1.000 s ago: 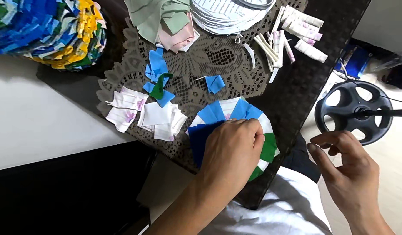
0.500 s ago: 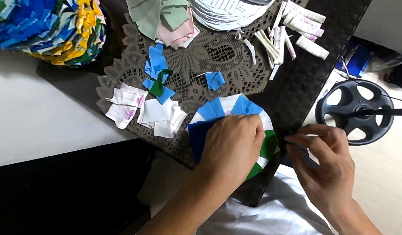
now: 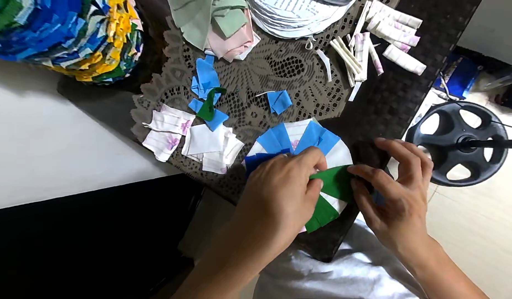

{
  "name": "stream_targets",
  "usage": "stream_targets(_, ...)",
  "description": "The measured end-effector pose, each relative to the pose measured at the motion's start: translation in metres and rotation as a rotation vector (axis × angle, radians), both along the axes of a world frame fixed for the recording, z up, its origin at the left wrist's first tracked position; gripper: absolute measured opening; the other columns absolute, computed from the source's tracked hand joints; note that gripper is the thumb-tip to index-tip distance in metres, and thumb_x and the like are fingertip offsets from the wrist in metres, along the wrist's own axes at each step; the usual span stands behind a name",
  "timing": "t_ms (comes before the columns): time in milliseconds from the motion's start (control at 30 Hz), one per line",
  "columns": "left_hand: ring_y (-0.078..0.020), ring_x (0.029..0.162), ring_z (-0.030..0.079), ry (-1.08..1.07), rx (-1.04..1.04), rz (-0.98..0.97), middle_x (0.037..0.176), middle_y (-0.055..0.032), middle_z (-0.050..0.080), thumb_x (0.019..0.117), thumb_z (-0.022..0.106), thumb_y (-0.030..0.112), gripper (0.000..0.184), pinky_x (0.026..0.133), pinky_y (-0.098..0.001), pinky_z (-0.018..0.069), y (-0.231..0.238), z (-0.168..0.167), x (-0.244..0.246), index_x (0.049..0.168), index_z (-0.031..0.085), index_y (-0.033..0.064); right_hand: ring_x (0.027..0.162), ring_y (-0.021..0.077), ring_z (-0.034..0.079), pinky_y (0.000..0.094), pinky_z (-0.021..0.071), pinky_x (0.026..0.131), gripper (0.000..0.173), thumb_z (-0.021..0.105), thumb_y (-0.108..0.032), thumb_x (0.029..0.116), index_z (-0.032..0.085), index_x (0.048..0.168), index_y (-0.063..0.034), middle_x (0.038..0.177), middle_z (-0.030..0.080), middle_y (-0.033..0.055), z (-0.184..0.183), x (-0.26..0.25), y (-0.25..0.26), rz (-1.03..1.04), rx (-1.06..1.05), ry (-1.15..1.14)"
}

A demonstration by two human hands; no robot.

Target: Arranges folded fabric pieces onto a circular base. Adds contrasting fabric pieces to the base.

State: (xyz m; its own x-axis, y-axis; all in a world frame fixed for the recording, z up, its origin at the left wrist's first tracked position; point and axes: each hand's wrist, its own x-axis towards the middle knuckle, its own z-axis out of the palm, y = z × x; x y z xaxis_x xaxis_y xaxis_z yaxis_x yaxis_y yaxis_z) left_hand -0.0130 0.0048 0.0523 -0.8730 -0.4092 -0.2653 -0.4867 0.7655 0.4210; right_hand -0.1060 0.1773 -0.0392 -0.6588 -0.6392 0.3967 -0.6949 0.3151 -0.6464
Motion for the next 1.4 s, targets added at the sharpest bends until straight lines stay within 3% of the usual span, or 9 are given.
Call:
stream_targets(167,-0.0060,0.058,0.055,0.050,-0.050,0.104,0.069,0.0072,0.063,0.0919,0.069,0.020,0.009,0.054,-0.0292,0.0465,-0.003,-0.005,0.010,0.100,0.069,0.0165,0.140,0.0353,0.040,0.0530,0.0312,0.108,0.014,0.063,-0.028,0.0971,0.076,0.098,-0.0227,0.138,0.059,0.0159,-0.001,-0.001,0.000,0.007,-0.011,0.001)
stream_targets(300,-0.0209,0.064,0.065,-0.006,-0.215,0.138,0.070,-0.0018,0.066,0.0890,0.074,0.016,0.012,0.057,-0.0450,0.0508,0.002,-0.003,0.015,0.098,0.068,0.0108,0.141,0.0361,0.039,0.0541,0.0297,0.110,0.015,0.062,-0.028,0.0975,0.076,0.099,-0.0232,0.138,0.059,0.0159,-0.002,-0.002,0.000,0.018,-0.019,0.000)
stream_targets(400,-0.0241,0.070,0.065,0.138,-0.291,0.134,0.078,-0.0068,0.066,0.0900,0.069,0.014,0.008,0.061,-0.0440,0.0519,0.004,-0.004,0.019,0.094,0.068,0.0072,0.142,0.0227,0.043,0.0426,0.0354,0.116,0.015,0.061,-0.024,0.1010,0.075,0.103,-0.0194,0.140,0.059,0.0077,-0.001,-0.006,0.008,0.043,-0.199,-0.202)
stream_targets(500,-0.0402,0.115,0.061,0.286,-0.284,0.145,0.126,-0.0188,0.066,0.0998,0.058,0.024,0.030,0.091,-0.0582,0.0489,0.012,-0.015,0.018,0.118,0.070,0.0044,0.127,0.0102,0.055,0.0297,0.0505,0.102,0.017,0.058,-0.022,0.1021,0.073,0.110,-0.0176,0.137,0.060,-0.0032,0.001,-0.021,0.024,-0.050,-0.367,-0.391)
stream_targets(567,-0.0476,0.146,0.037,0.270,-0.283,0.116,0.157,-0.0213,0.043,0.1057,0.044,0.040,0.052,0.111,-0.0704,0.0306,0.020,-0.032,0.015,0.143,0.057,0.0055,0.125,0.0115,0.057,0.0312,0.0518,0.101,0.019,0.057,-0.018,0.1007,0.071,0.113,-0.0148,0.136,0.061,-0.0028,-0.002,-0.031,0.032,-0.117,-0.401,-0.431)
stream_targets(633,-0.0478,0.153,0.022,0.253,-0.314,0.086,0.165,-0.0223,0.030,0.1063,0.034,0.054,0.070,0.116,-0.0756,0.0151,0.029,-0.051,0.012,0.156,0.043,0.0052,0.124,0.0133,0.058,0.0320,0.0518,0.101,0.020,0.057,-0.014,0.0989,0.071,0.113,-0.0104,0.134,0.061,0.0008,-0.005,-0.035,0.037,-0.152,-0.390,-0.447)
stream_targets(1033,-0.0340,0.155,0.025,0.307,-0.284,-0.557,0.164,-0.0143,0.036,0.1029,0.030,0.064,0.077,0.121,-0.0643,0.0169,-0.014,-0.063,0.013,0.157,0.040,0.0092,0.124,0.0063,0.055,0.0184,0.0501,0.096,0.019,0.059,-0.015,0.0983,0.073,0.108,-0.0069,0.133,0.059,0.0055,-0.011,-0.022,0.040,-0.107,-0.311,-0.370)
stream_targets(1267,-0.0452,0.152,0.028,0.295,-0.292,-0.116,0.162,-0.0194,0.037,0.1033,0.032,0.061,0.076,0.116,-0.0737,0.0165,0.030,-0.054,0.013,0.156,0.042,0.0073,0.129,0.0070,0.051,0.0185,0.0445,0.103,0.018,0.057,-0.016,0.0985,0.071,0.106,-0.0080,0.133,0.059,0.0089,-0.015,-0.013,0.037,-0.081,-0.275,-0.314)
stream_targets(1400,-0.0459,0.150,0.032,0.287,-0.330,-0.099,0.160,-0.0181,0.041,0.1011,0.032,0.066,0.077,0.114,-0.0746,0.0184,0.037,-0.064,0.010,0.155,0.046,0.0133,0.132,0.0067,0.050,0.0192,0.0438,0.106,0.017,0.058,-0.018,0.0988,0.071,0.107,-0.0117,0.133,0.059,0.0058,-0.014,-0.012,0.031,-0.036,-0.281,-0.296)
